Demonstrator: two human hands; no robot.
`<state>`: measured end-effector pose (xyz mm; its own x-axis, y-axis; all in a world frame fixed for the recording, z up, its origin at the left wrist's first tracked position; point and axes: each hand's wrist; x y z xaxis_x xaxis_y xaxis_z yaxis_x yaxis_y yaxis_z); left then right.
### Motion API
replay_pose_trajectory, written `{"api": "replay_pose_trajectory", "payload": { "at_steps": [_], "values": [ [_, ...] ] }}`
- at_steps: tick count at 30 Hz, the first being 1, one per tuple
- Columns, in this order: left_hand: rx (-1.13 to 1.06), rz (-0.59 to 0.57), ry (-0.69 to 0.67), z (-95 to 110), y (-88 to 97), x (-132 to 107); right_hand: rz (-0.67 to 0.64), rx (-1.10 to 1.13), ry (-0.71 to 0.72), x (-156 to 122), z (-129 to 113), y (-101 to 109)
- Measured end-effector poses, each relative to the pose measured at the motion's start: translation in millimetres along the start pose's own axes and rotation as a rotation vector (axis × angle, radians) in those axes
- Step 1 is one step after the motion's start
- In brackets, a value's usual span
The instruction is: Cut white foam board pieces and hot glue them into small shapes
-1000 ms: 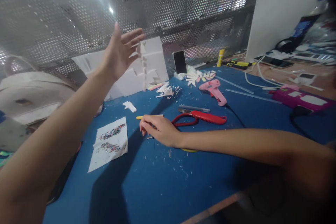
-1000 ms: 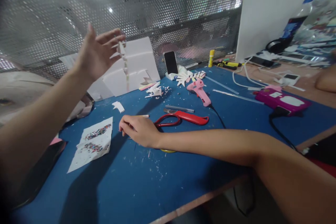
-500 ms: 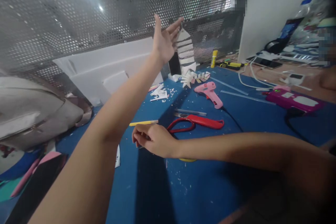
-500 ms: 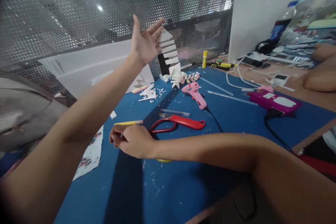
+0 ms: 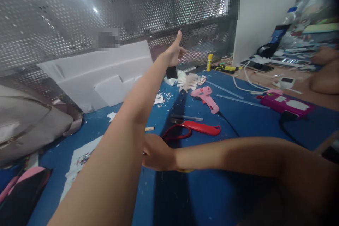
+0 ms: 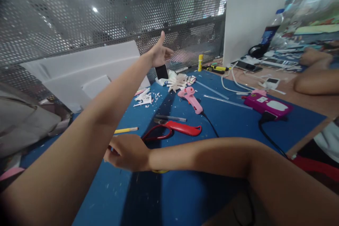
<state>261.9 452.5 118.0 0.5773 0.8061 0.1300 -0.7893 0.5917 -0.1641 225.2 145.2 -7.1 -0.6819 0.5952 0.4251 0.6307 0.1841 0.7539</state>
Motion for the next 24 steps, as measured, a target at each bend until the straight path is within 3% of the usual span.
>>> {"api": "replay_pose_trajectory", "payload": {
  "at_steps": [4, 9, 13, 18, 21, 24],
  "values": [
    [0.017, 0.064, -0.016, 1.3, 14.4, -12.4, 0.034, 0.089, 0.030, -0.8, 0.7, -0.4],
    [-0.034, 0.019, -0.071, 17.5, 48.1, -73.3, 0.003, 0.234, 0.032, -4.3, -1.9, 4.1],
    [0.008, 0.146, -0.122, 40.9, 98.7, -132.7, -0.001, 0.319, -0.003, -5.7, -4.5, 5.0],
    [0.173, 0.387, -0.227, 68.4, 160.3, -206.5, 0.253, 0.508, -0.107, -2.2, -2.3, -0.9],
    [0.448, 0.529, -0.254, 78.4, 184.4, -247.8, 0.345, 0.605, -0.150, 1.8, 0.1, -2.4],
    [0.576, 0.611, -0.246, 84.3, 198.8, -281.9, 0.347, 0.653, -0.156, 3.9, 0.0, -1.4]
  ]
}}
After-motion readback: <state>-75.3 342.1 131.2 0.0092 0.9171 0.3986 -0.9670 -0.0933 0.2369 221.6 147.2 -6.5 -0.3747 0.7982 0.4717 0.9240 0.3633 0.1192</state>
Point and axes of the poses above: each hand's wrist, its own x-axis towards the middle knuckle, its own y-axis out of the back of the hand, z = x × y, and after that the axes turned 15 degrees about -x, right-handed
